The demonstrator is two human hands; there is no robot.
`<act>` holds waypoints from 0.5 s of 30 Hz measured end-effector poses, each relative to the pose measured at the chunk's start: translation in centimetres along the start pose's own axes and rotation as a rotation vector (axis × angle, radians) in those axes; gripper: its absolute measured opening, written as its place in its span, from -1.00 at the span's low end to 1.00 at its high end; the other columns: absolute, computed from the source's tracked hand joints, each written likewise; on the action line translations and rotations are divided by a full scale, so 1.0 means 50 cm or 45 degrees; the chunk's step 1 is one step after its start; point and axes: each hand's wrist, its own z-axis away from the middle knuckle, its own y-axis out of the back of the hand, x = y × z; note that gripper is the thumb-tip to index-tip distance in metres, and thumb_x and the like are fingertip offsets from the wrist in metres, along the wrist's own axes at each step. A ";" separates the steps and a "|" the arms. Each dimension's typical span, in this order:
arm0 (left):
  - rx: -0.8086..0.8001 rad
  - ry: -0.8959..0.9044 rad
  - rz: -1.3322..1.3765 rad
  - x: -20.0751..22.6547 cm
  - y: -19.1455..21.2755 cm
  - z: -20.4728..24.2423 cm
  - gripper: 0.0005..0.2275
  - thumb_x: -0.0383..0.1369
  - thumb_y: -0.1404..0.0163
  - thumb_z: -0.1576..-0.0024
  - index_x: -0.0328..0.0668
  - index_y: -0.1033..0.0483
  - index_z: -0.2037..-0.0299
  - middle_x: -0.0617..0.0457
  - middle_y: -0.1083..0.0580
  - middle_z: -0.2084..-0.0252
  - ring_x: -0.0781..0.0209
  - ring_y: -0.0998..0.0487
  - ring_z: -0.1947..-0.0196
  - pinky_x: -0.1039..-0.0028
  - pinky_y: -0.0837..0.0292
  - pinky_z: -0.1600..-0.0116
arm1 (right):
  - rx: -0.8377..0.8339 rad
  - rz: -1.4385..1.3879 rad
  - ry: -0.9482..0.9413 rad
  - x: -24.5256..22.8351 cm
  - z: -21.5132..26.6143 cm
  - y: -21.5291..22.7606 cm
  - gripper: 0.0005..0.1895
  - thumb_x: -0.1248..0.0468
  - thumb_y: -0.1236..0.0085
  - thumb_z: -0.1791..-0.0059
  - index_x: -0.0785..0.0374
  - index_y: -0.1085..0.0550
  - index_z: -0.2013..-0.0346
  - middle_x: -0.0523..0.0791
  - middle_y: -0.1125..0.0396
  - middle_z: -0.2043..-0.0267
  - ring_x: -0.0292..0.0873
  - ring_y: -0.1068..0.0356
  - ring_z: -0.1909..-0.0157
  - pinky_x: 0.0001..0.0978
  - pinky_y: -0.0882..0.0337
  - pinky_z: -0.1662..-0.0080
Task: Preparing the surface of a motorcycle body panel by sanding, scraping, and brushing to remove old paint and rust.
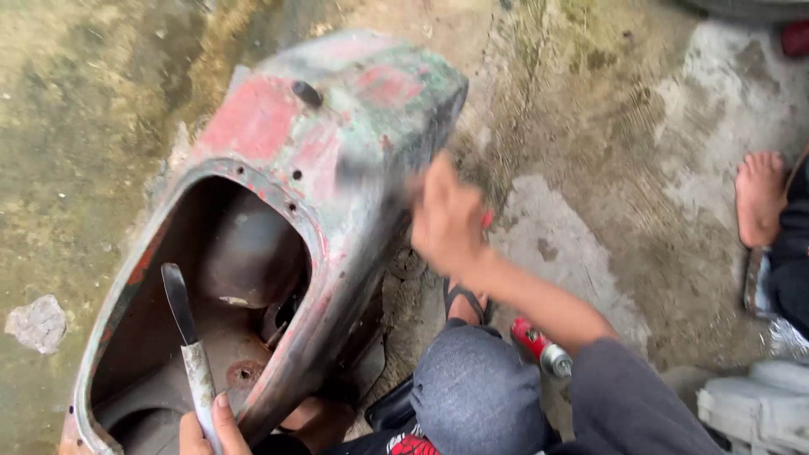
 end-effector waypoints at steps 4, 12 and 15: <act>-0.042 -0.024 -0.004 -0.039 0.003 0.003 -0.74 -0.40 0.05 -0.49 -0.56 -0.40 0.19 -0.18 -0.38 0.48 0.14 -0.32 0.58 0.43 -0.30 0.32 | 0.026 -0.114 -0.151 0.053 -0.015 -0.015 -0.69 0.62 0.03 0.11 0.51 -0.27 0.07 0.04 -0.29 0.36 -0.01 -0.29 0.50 -0.15 -0.28 0.44; -0.015 -0.076 -0.006 -0.030 0.005 0.008 -0.76 -0.44 0.03 -0.50 -0.59 -0.41 0.16 -0.24 -0.40 0.43 0.09 -0.34 0.54 0.41 -0.29 0.28 | -0.001 0.006 -0.043 0.045 0.005 -0.021 -0.82 0.50 -0.07 0.02 0.45 -0.32 0.15 -0.14 -0.20 0.43 -0.31 0.01 0.64 -0.42 0.04 0.64; -0.008 -0.044 -0.001 -0.019 0.011 0.013 -0.78 -0.47 0.03 -0.49 -0.58 -0.40 0.15 -0.24 -0.40 0.43 0.07 -0.33 0.55 0.38 -0.29 0.30 | -0.006 -0.037 -0.225 0.034 -0.014 -0.007 -0.66 0.60 0.06 0.09 0.48 -0.26 0.02 -0.02 -0.26 0.38 -0.10 -0.18 0.51 -0.25 -0.15 0.48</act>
